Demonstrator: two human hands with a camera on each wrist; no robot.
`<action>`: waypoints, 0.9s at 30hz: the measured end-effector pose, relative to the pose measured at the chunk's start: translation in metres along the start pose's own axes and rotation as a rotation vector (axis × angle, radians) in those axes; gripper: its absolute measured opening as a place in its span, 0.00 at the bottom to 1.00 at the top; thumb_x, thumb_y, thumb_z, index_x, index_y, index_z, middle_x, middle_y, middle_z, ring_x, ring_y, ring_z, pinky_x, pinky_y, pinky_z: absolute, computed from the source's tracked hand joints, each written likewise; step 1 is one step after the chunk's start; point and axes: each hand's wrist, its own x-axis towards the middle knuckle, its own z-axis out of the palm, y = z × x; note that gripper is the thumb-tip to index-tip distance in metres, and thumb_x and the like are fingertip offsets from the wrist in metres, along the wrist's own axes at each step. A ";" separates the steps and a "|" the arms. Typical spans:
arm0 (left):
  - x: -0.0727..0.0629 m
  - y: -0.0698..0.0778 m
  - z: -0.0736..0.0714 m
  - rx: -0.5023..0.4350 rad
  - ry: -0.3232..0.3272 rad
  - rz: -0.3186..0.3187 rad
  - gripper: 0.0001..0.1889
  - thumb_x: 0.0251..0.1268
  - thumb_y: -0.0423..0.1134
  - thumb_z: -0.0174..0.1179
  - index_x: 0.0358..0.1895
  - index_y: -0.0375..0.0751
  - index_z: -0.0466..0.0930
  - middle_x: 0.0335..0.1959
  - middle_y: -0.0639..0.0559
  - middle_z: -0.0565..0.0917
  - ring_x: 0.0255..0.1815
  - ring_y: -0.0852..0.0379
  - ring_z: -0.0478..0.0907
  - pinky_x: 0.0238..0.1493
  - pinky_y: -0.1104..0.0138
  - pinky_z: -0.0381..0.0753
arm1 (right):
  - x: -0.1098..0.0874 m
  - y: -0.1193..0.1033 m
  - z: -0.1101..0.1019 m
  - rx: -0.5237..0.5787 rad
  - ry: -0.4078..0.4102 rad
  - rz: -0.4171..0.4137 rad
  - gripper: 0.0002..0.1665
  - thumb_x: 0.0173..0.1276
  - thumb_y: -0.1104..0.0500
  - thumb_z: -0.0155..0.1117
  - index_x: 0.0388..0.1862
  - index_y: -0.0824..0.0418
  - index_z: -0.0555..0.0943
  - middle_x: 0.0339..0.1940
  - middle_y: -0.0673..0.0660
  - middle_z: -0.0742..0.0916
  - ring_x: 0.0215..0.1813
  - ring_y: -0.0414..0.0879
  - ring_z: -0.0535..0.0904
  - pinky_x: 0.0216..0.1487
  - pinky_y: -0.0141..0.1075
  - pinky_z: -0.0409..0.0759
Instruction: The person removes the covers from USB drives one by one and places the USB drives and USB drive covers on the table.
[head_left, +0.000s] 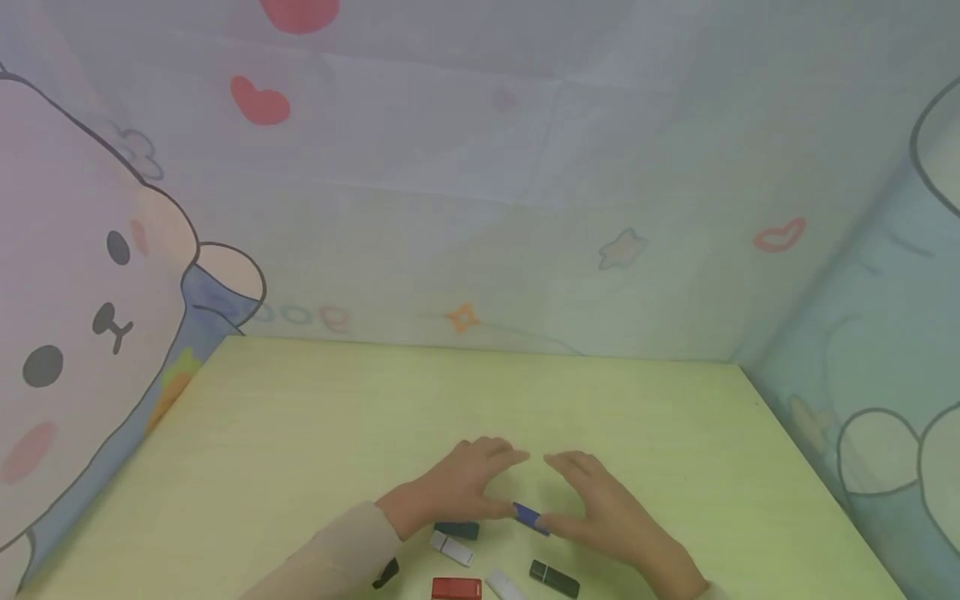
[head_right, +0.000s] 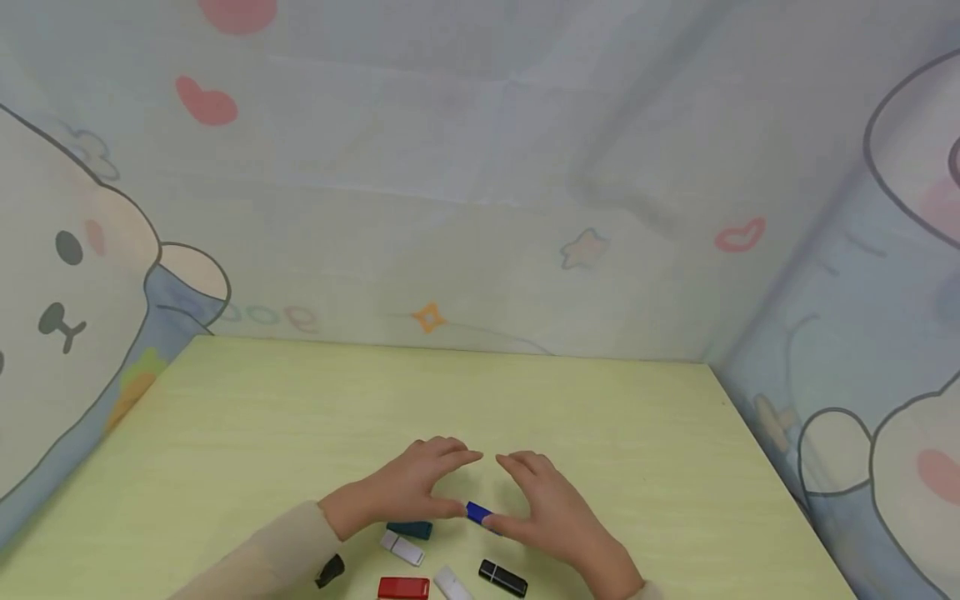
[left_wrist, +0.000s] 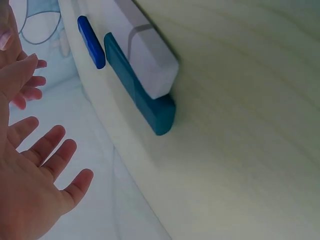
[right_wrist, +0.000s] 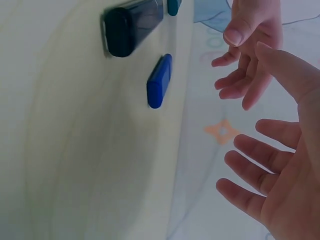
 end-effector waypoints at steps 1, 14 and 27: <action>0.001 0.000 0.001 0.002 -0.010 -0.001 0.34 0.60 0.53 0.63 0.69 0.47 0.67 0.62 0.51 0.74 0.63 0.54 0.69 0.59 0.53 0.68 | 0.000 0.001 0.002 0.006 -0.010 0.004 0.47 0.58 0.32 0.65 0.68 0.59 0.70 0.64 0.58 0.75 0.64 0.57 0.72 0.59 0.55 0.73; 0.008 0.002 0.012 0.043 -0.087 -0.020 0.34 0.57 0.55 0.66 0.67 0.51 0.70 0.54 0.57 0.76 0.54 0.61 0.71 0.52 0.61 0.69 | 0.005 0.003 0.013 0.058 -0.097 -0.039 0.45 0.58 0.35 0.67 0.67 0.61 0.70 0.61 0.57 0.76 0.61 0.56 0.73 0.57 0.54 0.75; 0.014 -0.002 0.026 0.066 -0.150 -0.082 0.32 0.55 0.55 0.66 0.65 0.54 0.72 0.51 0.60 0.77 0.53 0.62 0.71 0.52 0.60 0.70 | 0.010 0.008 0.024 0.033 -0.180 -0.010 0.43 0.59 0.36 0.66 0.65 0.61 0.71 0.56 0.55 0.78 0.56 0.51 0.75 0.56 0.50 0.76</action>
